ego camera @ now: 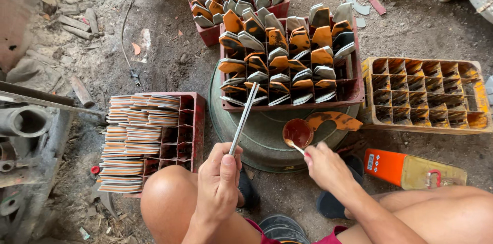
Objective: The person sits on the ground and uses a toothbrush to apply orange paint to curved metal parts. They pick up each part from a crate, paint both sides, and place the finished part into a second crate.
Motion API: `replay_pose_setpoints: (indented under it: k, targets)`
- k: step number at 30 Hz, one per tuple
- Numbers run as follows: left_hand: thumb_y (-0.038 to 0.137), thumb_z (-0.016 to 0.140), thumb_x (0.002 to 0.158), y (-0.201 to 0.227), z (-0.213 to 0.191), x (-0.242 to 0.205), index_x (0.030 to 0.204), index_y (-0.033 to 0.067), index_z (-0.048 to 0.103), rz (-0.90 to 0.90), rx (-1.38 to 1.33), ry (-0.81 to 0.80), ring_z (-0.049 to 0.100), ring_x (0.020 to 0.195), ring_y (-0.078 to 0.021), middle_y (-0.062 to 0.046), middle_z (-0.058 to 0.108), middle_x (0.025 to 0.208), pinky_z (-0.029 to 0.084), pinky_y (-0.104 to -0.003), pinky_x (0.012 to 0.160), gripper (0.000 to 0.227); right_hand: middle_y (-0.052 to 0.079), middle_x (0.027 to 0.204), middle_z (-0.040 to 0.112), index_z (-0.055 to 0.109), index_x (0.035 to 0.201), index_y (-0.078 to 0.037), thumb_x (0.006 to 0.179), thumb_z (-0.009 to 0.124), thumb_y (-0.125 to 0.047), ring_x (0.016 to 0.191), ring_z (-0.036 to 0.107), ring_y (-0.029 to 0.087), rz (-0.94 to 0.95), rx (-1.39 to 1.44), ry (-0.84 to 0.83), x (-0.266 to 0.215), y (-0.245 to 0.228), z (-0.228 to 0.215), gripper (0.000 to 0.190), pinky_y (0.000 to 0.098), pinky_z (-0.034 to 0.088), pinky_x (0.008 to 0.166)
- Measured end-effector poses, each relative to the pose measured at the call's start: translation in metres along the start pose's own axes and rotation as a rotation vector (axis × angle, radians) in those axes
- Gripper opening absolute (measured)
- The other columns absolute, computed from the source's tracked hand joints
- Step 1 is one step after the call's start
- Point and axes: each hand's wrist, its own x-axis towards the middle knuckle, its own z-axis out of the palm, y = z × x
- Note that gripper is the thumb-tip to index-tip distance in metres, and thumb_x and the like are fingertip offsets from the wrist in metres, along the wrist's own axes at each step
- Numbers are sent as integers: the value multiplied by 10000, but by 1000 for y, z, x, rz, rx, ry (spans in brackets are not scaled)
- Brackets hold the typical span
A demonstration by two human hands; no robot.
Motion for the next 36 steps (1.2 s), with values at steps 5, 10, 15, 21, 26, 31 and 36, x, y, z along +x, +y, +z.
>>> replay_pose_setpoints:
  k: [5,10,15,21,26,31,36]
  targets:
    - [346,485,1067,0,-2,-3,1131,-5,635,-16,7,16,478,518,-27,-2,560,735,384,-193,442,387,154,1003,673,695,1104,-94,944,583,-221,917,683,369,80,144,-52,-4,6,3,233,461,546,817]
    - [356,469,1063,4,3,2,1107,3,633,-35,34,43,499,505,-33,-6,567,757,388,-196,426,391,162,968,701,697,1077,-55,959,560,-189,932,673,376,20,237,-122,-2,19,8,225,457,527,840]
    - [354,477,1067,2,11,4,1108,11,637,-27,43,34,521,529,-37,-8,564,767,401,-196,440,381,150,927,710,712,1066,-48,967,580,-202,863,675,343,2,232,-59,0,35,21,225,434,524,772]
    - [325,569,1034,8,15,6,1124,28,658,-10,165,10,536,546,-89,-41,562,689,421,-244,475,322,48,779,607,736,1138,-22,1007,589,-186,461,452,86,229,947,-557,4,37,-16,256,277,324,403]
    - [289,755,909,17,16,9,1143,41,663,329,611,-66,656,694,-246,-97,617,879,532,-368,583,353,72,870,739,727,1198,-18,923,633,-108,503,480,80,56,1023,-97,-14,32,-107,304,245,390,429]
    - [299,833,839,25,26,12,1159,56,686,438,733,-165,681,699,-259,-90,633,902,561,-381,593,427,36,823,690,774,1173,-35,883,732,-90,671,636,106,-416,602,134,-40,-7,-135,298,258,501,574]
    - [283,879,809,23,24,9,1125,51,694,566,793,-228,664,680,-242,-72,621,881,548,-364,577,433,41,766,712,792,1139,-132,806,760,-107,607,664,149,-424,328,85,-34,-31,-136,336,278,528,561]
